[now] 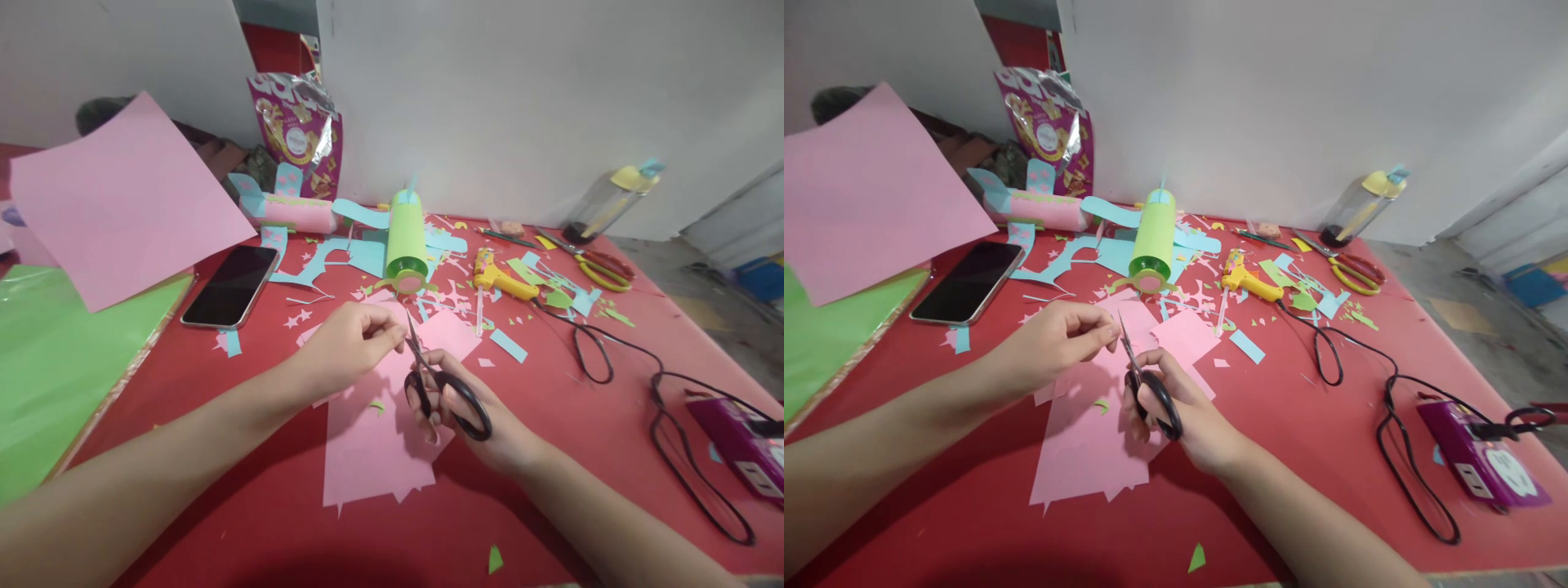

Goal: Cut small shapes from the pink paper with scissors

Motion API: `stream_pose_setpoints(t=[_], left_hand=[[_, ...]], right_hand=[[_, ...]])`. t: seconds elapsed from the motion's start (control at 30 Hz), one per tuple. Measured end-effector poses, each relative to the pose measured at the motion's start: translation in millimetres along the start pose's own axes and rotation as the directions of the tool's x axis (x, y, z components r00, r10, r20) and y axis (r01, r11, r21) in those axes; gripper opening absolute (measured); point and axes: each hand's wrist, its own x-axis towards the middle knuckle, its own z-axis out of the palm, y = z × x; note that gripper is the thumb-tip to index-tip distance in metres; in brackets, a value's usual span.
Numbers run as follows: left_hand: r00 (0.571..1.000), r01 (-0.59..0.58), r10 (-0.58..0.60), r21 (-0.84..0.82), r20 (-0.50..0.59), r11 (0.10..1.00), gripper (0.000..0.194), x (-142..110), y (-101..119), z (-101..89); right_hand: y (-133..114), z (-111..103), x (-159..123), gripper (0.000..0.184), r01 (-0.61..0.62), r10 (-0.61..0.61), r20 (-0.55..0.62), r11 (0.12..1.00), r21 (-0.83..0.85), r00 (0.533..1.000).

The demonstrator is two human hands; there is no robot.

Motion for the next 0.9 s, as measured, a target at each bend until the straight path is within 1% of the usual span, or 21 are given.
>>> stream_pose_setpoints(t=[0.23, 0.43, 0.6, 0.9], left_hand=[[1.000, 0.002, -0.002, -0.001, -0.001, 1.000, 0.023, 0.3, -0.6, 0.3], [1.000, 0.024, -0.022, -0.063, 0.022, 0.998, 0.023, 0.3, 1.3, -0.8], [0.999, 0.018, -0.014, -0.099, 0.037, 0.995, 0.023, 0.2, 0.4, -0.8], [1.000, 0.006, -0.002, -0.134, 0.026, 0.991, 0.024, -0.1, -0.8, -0.1]], right_hand=[[1.5, -0.8, 0.1, 0.036, 0.001, -0.001, -0.014, 1.000, -0.002, 1.000], [1.0, -0.2, 0.0, 0.037, -0.003, 0.003, -0.010, 1.000, 0.028, 1.000], [2.0, -0.6, 0.0, 0.035, 0.023, -0.024, 0.012, 0.998, 0.061, 1.000], [3.5, -1.2, -0.1, 0.036, 0.035, -0.036, 0.003, 0.998, 0.060, 0.999]])
